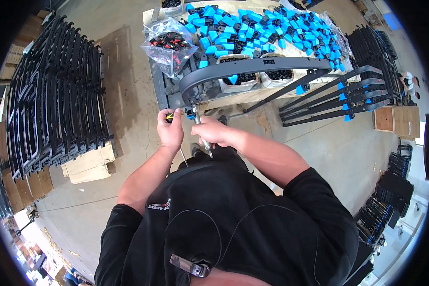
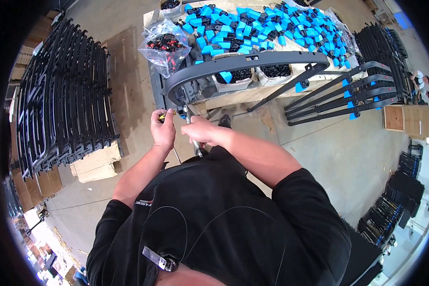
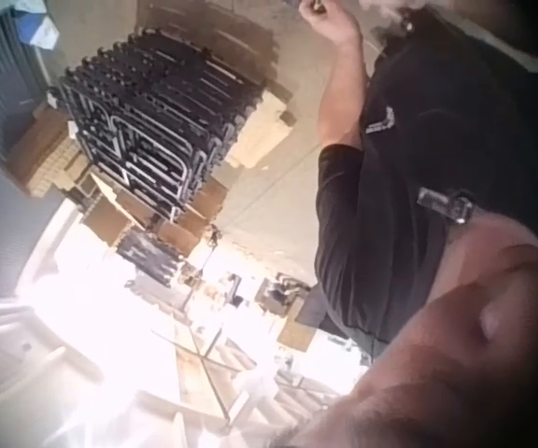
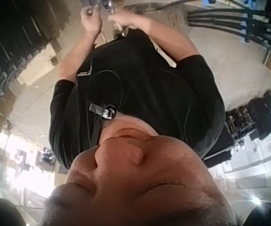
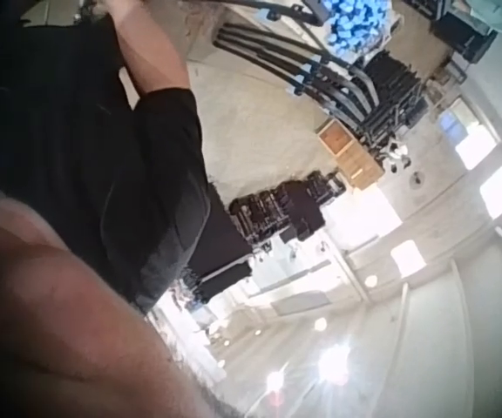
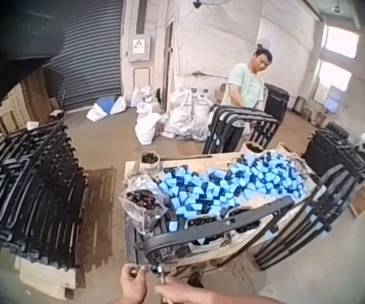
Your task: Assemble metal furniture frames by attaching plastic end caps and securing them with screws.
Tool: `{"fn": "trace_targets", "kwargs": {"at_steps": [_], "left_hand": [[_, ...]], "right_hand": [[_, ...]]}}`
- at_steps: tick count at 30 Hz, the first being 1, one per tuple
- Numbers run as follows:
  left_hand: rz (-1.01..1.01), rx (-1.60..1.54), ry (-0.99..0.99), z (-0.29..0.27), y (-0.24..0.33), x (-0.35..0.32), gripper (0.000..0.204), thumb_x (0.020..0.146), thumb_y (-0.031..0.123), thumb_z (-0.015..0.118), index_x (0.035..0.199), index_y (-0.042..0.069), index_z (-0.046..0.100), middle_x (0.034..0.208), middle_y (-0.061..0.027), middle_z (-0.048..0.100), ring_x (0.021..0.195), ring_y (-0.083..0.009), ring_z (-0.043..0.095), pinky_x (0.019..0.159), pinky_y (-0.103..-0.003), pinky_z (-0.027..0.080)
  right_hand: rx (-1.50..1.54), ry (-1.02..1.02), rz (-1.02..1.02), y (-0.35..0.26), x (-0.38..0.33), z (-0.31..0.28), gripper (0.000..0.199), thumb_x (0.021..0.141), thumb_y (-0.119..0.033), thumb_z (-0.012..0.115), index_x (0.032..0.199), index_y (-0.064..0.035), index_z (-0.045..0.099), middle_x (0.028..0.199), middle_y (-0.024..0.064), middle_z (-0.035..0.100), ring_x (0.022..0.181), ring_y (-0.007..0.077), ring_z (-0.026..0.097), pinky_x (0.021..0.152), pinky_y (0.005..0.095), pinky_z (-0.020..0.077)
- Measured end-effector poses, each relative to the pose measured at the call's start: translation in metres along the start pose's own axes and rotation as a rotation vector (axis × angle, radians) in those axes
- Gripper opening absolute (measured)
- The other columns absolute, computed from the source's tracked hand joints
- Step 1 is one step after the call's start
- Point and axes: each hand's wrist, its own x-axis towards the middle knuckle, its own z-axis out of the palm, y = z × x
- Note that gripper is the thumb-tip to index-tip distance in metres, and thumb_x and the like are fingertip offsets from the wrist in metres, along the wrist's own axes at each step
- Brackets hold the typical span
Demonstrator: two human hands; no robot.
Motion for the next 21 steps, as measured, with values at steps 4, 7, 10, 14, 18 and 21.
{"fn": "trace_targets", "kwargs": {"at_steps": [4,7,10,14,18,21], "left_hand": [[-0.022,-0.020,-0.025,0.004,0.008,0.005,0.019,0.097,0.020,0.073,0.099,0.008,0.058,0.083,0.0016,0.059,0.073,-0.0069,0.048,0.063,-0.026,0.041],[-0.043,-0.078,-0.025,0.004,0.010,-0.001,0.019,0.097,0.019,0.073,0.100,0.007,0.058,0.082,0.0020,0.058,0.073,-0.0077,0.048,0.063,-0.026,0.041],[-0.064,-0.072,0.008,-0.002,0.008,-0.002,0.019,0.097,0.019,0.072,0.100,0.008,0.058,0.082,0.0021,0.057,0.072,-0.0074,0.047,0.062,-0.026,0.041],[-0.104,-0.038,-0.043,0.000,0.013,0.001,0.018,0.097,0.020,0.072,0.100,0.008,0.058,0.080,0.0025,0.056,0.071,-0.0067,0.047,0.062,-0.025,0.040],[-0.179,-0.096,-0.083,0.005,0.017,0.003,0.019,0.097,0.020,0.072,0.100,0.008,0.058,0.080,0.0025,0.057,0.070,-0.0065,0.046,0.061,-0.025,0.040],[0.024,-0.015,0.011,0.003,0.008,-0.004,0.017,0.099,0.019,0.071,0.102,0.010,0.057,0.074,0.0047,0.052,0.062,-0.0047,0.042,0.053,-0.024,0.034]], "right_hand": [[-0.107,0.015,-0.073,0.012,0.018,-0.001,0.025,0.091,-0.017,0.058,0.094,0.0084,0.059,0.084,0.0225,0.070,0.071,0.0338,0.071,0.060,0.0483,0.0557],[-0.664,0.420,-0.205,0.024,0.034,0.007,0.027,0.090,-0.014,0.057,0.101,0.0105,0.059,0.103,0.0364,0.067,0.102,0.0476,0.068,0.089,0.0498,0.0543],[-0.192,0.056,0.004,0.004,0.013,0.009,0.033,0.090,-0.023,0.060,0.099,0.0082,0.059,0.084,0.0229,0.069,0.070,0.0341,0.069,0.057,0.0472,0.0542],[-0.082,0.059,-0.013,0.014,0.012,0.005,0.037,0.091,-0.026,0.059,0.104,0.0088,0.057,0.086,0.0229,0.069,0.071,0.0341,0.070,0.058,0.0473,0.0544],[-0.599,0.341,-0.203,0.036,0.047,-0.002,0.045,0.093,-0.025,0.059,0.120,0.0106,0.054,0.104,0.0316,0.069,0.098,0.0420,0.071,0.085,0.0495,0.0550],[-0.705,0.384,-0.210,0.036,0.043,0.001,0.051,0.094,-0.026,0.060,0.126,0.0120,0.049,0.109,0.0338,0.067,0.107,0.0437,0.067,0.093,0.0496,0.0518]]}}
